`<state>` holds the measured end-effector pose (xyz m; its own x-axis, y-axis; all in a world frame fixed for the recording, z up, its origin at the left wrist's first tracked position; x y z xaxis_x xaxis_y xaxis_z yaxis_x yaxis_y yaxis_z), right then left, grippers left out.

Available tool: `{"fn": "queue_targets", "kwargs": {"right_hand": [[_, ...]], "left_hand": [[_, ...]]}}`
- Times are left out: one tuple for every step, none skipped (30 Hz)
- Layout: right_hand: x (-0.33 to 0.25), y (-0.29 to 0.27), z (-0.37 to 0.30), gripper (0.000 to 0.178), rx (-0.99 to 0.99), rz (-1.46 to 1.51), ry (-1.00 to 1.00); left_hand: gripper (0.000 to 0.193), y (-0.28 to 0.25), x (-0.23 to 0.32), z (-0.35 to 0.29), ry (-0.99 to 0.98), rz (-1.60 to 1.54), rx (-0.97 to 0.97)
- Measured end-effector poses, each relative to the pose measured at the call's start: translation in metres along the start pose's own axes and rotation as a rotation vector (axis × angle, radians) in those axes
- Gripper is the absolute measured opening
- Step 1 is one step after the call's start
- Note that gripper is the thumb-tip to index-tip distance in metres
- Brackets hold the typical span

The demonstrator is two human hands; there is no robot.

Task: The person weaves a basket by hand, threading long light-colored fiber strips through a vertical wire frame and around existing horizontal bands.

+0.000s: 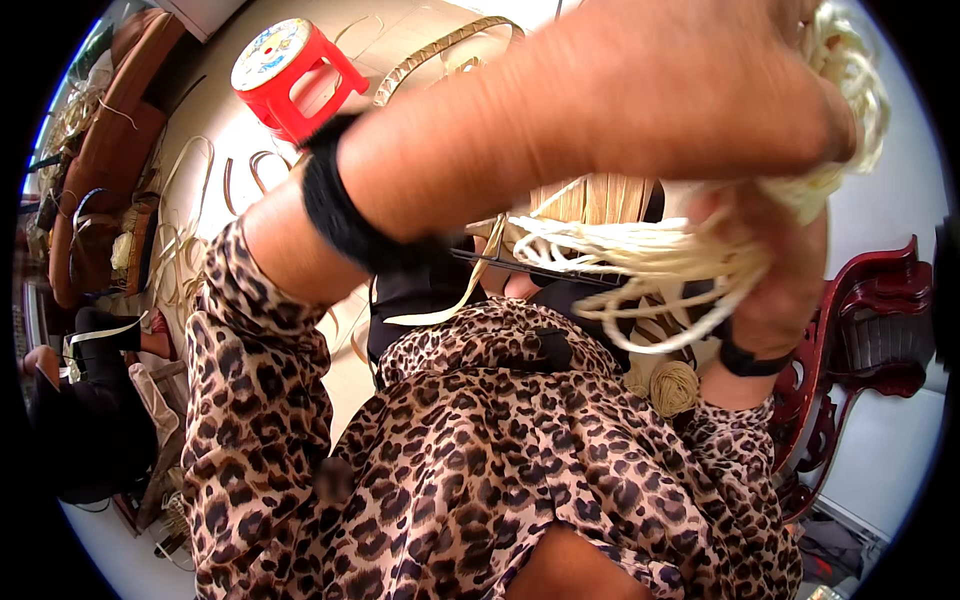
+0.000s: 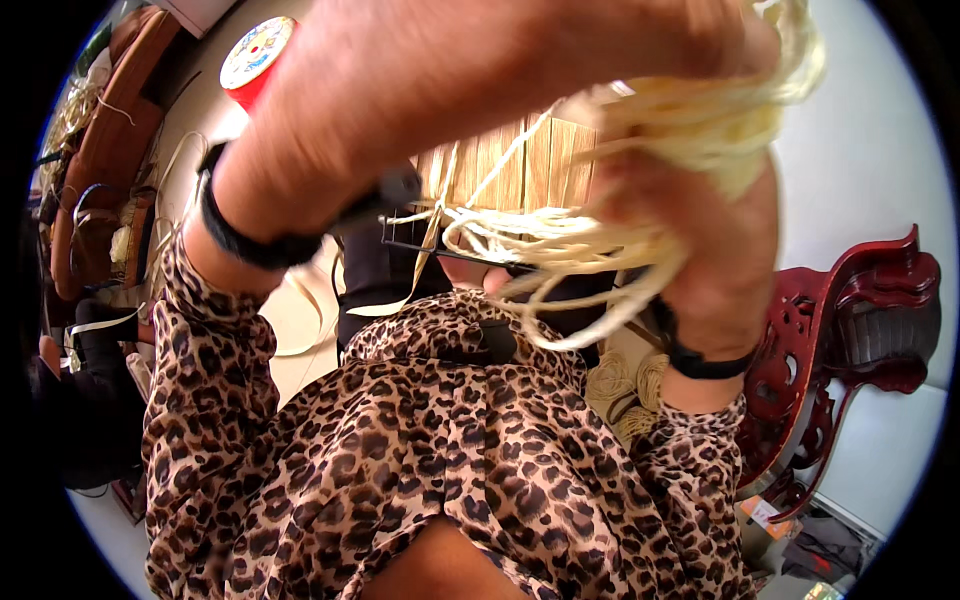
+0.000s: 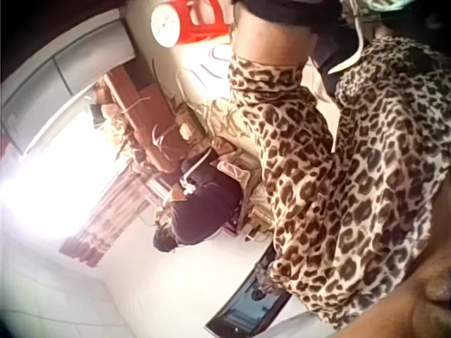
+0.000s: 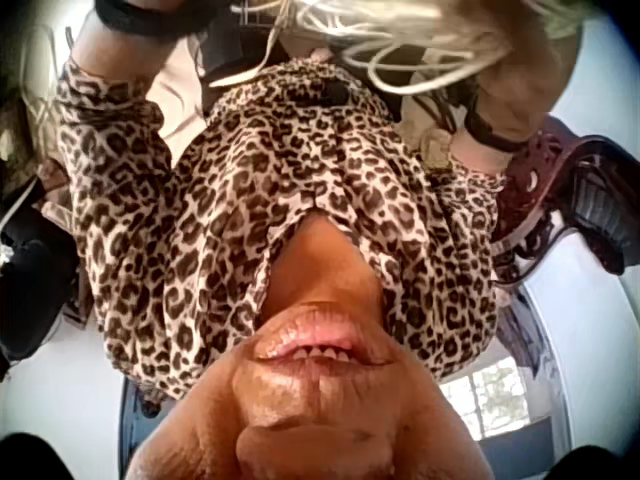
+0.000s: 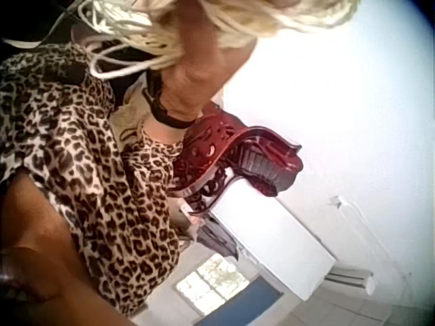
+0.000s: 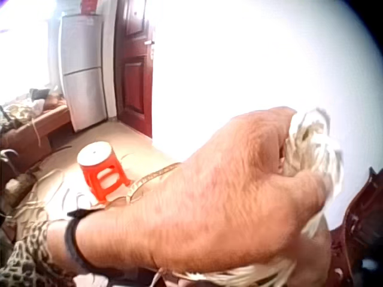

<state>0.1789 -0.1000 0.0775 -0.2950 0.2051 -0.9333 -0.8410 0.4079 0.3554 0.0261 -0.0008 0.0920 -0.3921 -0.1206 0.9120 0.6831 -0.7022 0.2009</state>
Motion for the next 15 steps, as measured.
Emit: {"fn": "queue_targets", "kwargs": {"right_hand": [[-0.014, -0.013, 0.004, 0.035, -0.007, 0.082, 0.029], [-0.024, -0.025, 0.012, 0.042, -0.143, 0.128, 0.104], [-0.046, -0.043, 0.014, 0.051, -0.233, 0.137, 0.164], [-0.057, -0.048, 0.022, 0.063, -0.366, 0.158, 0.249], [-0.063, -0.055, 0.02, 0.069, -0.389, 0.106, 0.277], [-0.07, -0.052, 0.019, 0.075, -0.428, 0.058, 0.307], [-0.076, -0.055, 0.019, 0.078, -0.459, 0.044, 0.335], [-0.08, -0.06, 0.019, 0.081, -0.478, 0.046, 0.356], [-0.081, -0.063, 0.022, 0.084, -0.503, 0.054, 0.379], [-0.083, -0.068, 0.021, 0.088, -0.512, 0.068, 0.399], [-0.088, -0.069, 0.02, 0.088, -0.524, 0.047, 0.4], [-0.091, -0.071, 0.018, 0.088, -0.51, 0.029, 0.399], [-0.095, -0.072, 0.016, 0.089, -0.492, 0.011, 0.393], [-0.095, -0.074, 0.012, 0.089, -0.467, 0.0, 0.4], [-0.098, -0.074, 0.008, 0.088, -0.422, -0.03, 0.357]], "left_hand": [[0.048, -0.002, 0.005, 0.006, 0.022, 0.03, -0.022], [0.05, -0.008, 0.002, 0.012, 0.036, 0.087, -0.03], [0.052, -0.006, -0.005, 0.024, 0.057, 0.128, -0.071], [0.053, -0.016, -0.015, 0.028, 0.076, 0.234, -0.061], [0.055, -0.026, -0.031, 0.033, 0.122, 0.379, -0.046], [0.061, -0.04, -0.052, 0.034, 0.256, 0.586, -0.028], [0.066, -0.048, -0.077, 0.029, 0.394, 0.703, -0.025], [0.065, -0.05, -0.086, 0.016, 0.338, 0.781, -0.078], [0.063, -0.051, -0.092, 0.0, 0.274, 0.87, -0.122], [0.064, -0.048, -0.099, -0.007, 0.23, 0.898, -0.139], [0.064, -0.046, -0.105, -0.011, 0.186, 0.927, -0.156], [0.058, -0.042, -0.11, -0.012, 0.199, 0.951, -0.197], [0.058, -0.04, -0.116, -0.012, 0.204, 0.95, -0.194], [0.054, -0.036, -0.122, -0.013, 0.311, 0.945, -0.229], [0.049, -0.032, -0.126, -0.012, 0.422, 0.935, -0.266]]}}
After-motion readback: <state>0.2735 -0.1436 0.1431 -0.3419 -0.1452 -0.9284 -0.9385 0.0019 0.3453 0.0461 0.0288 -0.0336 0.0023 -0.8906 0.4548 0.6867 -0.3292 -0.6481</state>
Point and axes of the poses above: each hand's wrist, its own z-axis towards the middle knuckle, its own y-axis out of the palm, x = y × z, the point moved 1 cm from there along z, towards the middle knuckle, and after that the axes turned 13 degrees about x, right-handed, at the moved point
